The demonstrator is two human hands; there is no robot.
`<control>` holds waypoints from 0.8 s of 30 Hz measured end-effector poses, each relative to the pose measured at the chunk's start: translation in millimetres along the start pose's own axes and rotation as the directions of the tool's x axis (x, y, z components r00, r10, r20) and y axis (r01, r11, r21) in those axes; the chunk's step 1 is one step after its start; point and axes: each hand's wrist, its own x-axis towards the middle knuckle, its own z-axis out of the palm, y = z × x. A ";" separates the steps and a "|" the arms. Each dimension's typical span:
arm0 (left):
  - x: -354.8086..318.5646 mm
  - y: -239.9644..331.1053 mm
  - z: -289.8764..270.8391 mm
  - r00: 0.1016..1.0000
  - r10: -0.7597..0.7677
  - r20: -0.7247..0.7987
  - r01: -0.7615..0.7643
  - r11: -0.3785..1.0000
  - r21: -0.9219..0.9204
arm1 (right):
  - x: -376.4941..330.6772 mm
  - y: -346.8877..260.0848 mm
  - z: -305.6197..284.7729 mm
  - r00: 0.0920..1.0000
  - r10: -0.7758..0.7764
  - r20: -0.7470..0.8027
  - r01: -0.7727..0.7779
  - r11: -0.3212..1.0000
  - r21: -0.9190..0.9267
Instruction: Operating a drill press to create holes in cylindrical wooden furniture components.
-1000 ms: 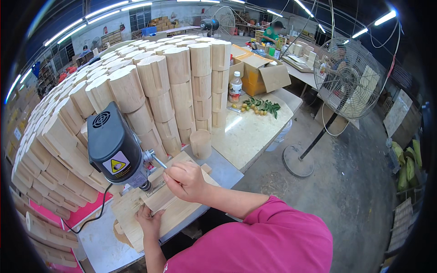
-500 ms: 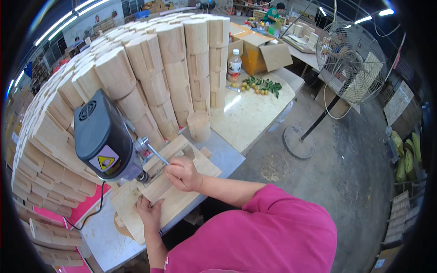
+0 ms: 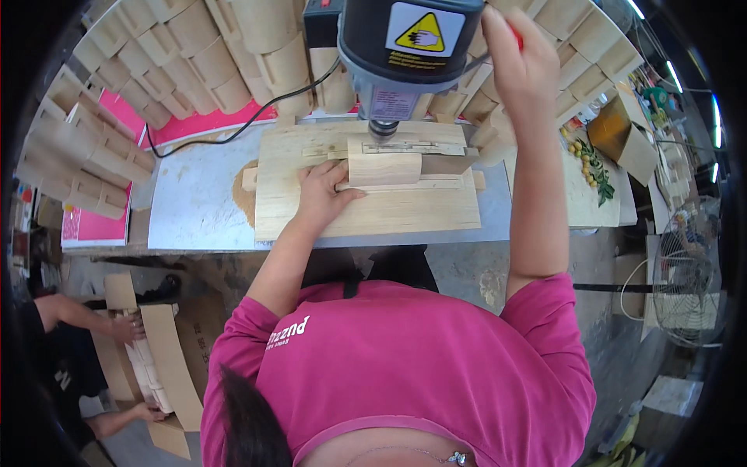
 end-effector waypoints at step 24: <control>-57.3 5.6 -121.2 0.996 -0.034 -0.087 0.008 0.957 -0.290 | -187.6 39.8 -36.9 0.518 0.500 0.694 -0.784 0.602 0.152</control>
